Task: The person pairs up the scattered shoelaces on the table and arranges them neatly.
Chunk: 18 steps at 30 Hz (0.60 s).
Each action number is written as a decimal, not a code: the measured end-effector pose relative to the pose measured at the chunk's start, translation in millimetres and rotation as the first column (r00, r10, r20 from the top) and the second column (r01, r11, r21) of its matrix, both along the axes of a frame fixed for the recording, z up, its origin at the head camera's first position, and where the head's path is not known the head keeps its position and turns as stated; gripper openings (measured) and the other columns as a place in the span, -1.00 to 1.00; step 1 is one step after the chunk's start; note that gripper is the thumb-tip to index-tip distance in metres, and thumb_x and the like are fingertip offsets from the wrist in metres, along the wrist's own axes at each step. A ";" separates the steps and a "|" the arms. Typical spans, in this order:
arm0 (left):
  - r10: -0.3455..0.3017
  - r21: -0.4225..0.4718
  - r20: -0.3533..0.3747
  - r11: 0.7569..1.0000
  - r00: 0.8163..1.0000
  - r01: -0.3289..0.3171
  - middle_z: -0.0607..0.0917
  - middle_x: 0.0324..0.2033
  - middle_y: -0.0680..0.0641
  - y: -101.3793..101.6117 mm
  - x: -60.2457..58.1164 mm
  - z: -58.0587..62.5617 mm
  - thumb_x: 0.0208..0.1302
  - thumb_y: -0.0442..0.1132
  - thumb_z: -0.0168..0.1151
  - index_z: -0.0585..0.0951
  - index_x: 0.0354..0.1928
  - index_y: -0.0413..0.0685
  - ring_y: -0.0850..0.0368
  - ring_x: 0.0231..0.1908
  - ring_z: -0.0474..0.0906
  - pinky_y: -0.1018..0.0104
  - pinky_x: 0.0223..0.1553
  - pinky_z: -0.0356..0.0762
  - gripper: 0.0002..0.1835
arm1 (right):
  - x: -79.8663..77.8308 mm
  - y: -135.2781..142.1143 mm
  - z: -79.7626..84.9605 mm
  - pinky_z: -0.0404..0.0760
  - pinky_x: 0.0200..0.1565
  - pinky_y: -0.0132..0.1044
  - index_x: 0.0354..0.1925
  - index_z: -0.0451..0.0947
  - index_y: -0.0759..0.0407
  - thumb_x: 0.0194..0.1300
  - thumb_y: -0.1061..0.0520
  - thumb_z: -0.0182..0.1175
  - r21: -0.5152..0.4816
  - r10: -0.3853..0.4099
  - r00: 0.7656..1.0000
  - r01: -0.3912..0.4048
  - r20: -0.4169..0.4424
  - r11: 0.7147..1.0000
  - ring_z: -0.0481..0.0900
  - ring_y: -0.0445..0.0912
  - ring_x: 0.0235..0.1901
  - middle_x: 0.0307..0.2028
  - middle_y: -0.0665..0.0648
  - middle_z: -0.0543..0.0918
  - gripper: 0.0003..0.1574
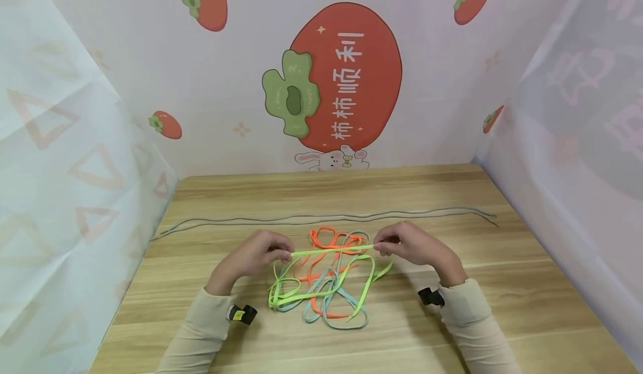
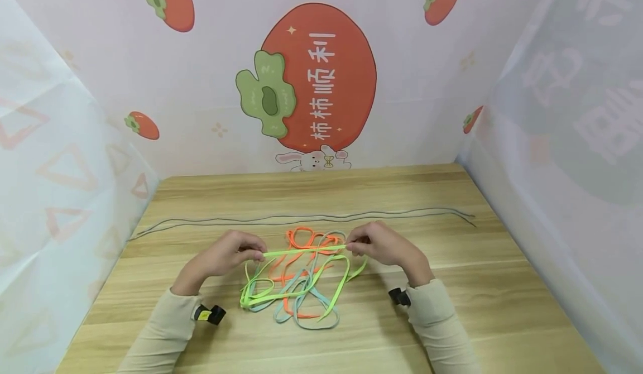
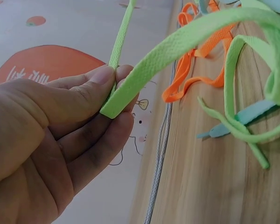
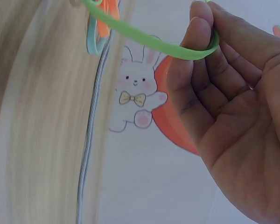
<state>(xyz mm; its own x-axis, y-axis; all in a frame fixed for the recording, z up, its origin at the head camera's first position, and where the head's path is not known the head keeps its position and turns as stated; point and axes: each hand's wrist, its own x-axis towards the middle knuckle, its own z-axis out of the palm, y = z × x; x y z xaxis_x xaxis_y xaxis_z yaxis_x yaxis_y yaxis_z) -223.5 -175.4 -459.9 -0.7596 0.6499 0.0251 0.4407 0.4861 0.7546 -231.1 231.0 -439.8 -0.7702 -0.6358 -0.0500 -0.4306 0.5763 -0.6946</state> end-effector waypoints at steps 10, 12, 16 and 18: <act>0.054 -0.009 -0.015 0.998 0.998 -0.054 0.84 -0.27 -0.14 -13.5 -2.8 2.0 0.47 -0.34 0.30 0.77 -0.13 -0.19 0.02 -0.25 0.77 0.14 -0.15 0.76 -0.90 | -6.1 15.2 -0.4 0.65 -0.28 -0.33 -0.17 0.76 0.06 0.55 0.07 0.27 0.012 -0.079 0.997 0.079 -0.006 0.997 0.70 0.00 -0.32 -0.36 0.03 0.75 -0.83; 0.062 -0.011 -0.011 0.998 0.998 -0.062 0.84 -0.26 -0.15 -16.0 -3.6 1.6 0.47 -0.34 0.30 0.76 -0.12 -0.19 0.05 -0.24 0.78 0.07 -0.13 0.77 -0.89 | -7.1 18.5 -1.8 0.65 -0.28 -0.33 -0.17 0.77 0.08 0.55 0.08 0.27 0.016 -0.086 0.996 0.086 -0.013 0.996 0.69 -0.05 -0.33 -0.36 -0.02 0.74 -0.83; 0.074 -0.022 -0.014 0.997 0.997 -0.074 0.84 -0.24 -0.15 -20.8 -5.1 1.2 0.47 -0.34 0.30 0.76 -0.09 -0.20 0.14 -0.24 0.77 0.11 -0.11 0.77 -0.89 | -9.7 25.3 -4.3 0.67 -0.27 -0.32 -0.16 0.77 0.08 0.55 0.09 0.26 0.010 -0.097 0.995 0.098 -0.018 0.995 0.67 -0.18 -0.34 -0.35 -0.02 0.75 -0.83; 0.077 -0.033 -0.023 0.996 0.997 -0.077 0.84 -0.23 -0.14 -22.8 -5.5 1.1 0.47 -0.34 0.30 0.75 -0.08 -0.20 0.21 -0.23 0.75 0.23 -0.11 0.75 -0.88 | -11.0 28.9 -4.8 0.68 -0.26 -0.32 -0.17 0.76 0.06 0.55 0.10 0.26 -0.001 -0.104 0.994 0.104 -0.017 0.995 0.69 -0.16 -0.33 -0.33 0.05 0.77 -0.84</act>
